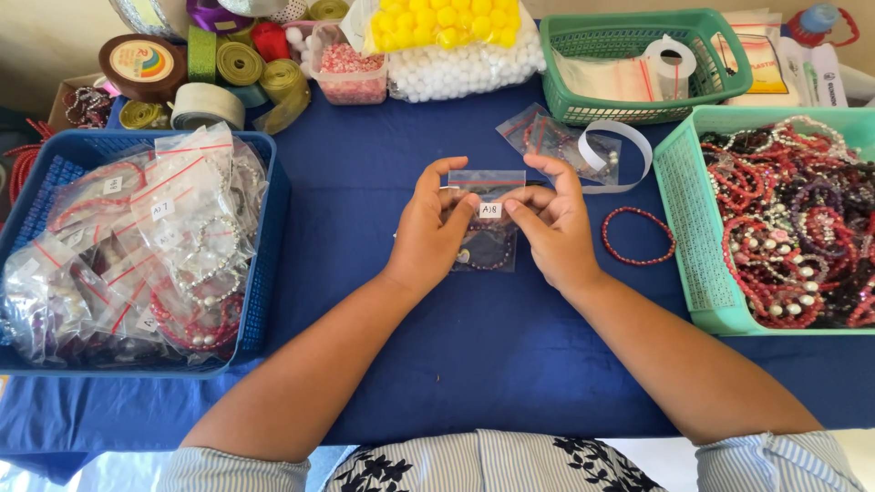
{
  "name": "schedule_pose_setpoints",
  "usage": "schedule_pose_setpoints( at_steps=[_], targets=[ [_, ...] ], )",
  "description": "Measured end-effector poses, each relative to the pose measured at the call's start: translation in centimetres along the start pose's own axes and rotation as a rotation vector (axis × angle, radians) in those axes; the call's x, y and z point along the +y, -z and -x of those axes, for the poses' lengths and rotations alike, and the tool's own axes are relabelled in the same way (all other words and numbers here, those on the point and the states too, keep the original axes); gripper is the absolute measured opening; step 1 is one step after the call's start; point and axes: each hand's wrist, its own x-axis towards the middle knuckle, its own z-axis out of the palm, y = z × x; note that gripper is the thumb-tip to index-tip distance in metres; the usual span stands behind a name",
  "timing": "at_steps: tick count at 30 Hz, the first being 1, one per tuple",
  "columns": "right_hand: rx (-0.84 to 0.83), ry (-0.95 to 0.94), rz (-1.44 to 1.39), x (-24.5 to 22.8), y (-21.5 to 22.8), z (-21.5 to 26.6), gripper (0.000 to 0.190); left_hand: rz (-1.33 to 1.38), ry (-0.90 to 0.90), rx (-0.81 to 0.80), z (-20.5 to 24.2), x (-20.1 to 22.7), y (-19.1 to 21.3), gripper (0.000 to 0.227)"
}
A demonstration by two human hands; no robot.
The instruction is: The person writes labels on white tape using a black marker and attaches the labels to small plastic bags containing beaded bracelets.
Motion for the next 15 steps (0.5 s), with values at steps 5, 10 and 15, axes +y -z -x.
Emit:
schedule_pose_setpoints(
  at_steps=[5,10,15],
  targets=[
    [-0.022,-0.031,0.014,-1.3,-0.9,0.0,0.062,0.132,-0.028,-0.050,0.0,-0.3,-0.1,0.061],
    [-0.042,0.009,0.043,-0.8,-0.5,0.0,0.067,0.087,-0.020,-0.070,0.0,-0.2,0.1,0.064],
    [-0.028,-0.005,-0.012,-0.8,-0.5,0.1,0.066,0.135,-0.030,-0.074,0.0,-0.6,0.0,0.067]
  ],
)
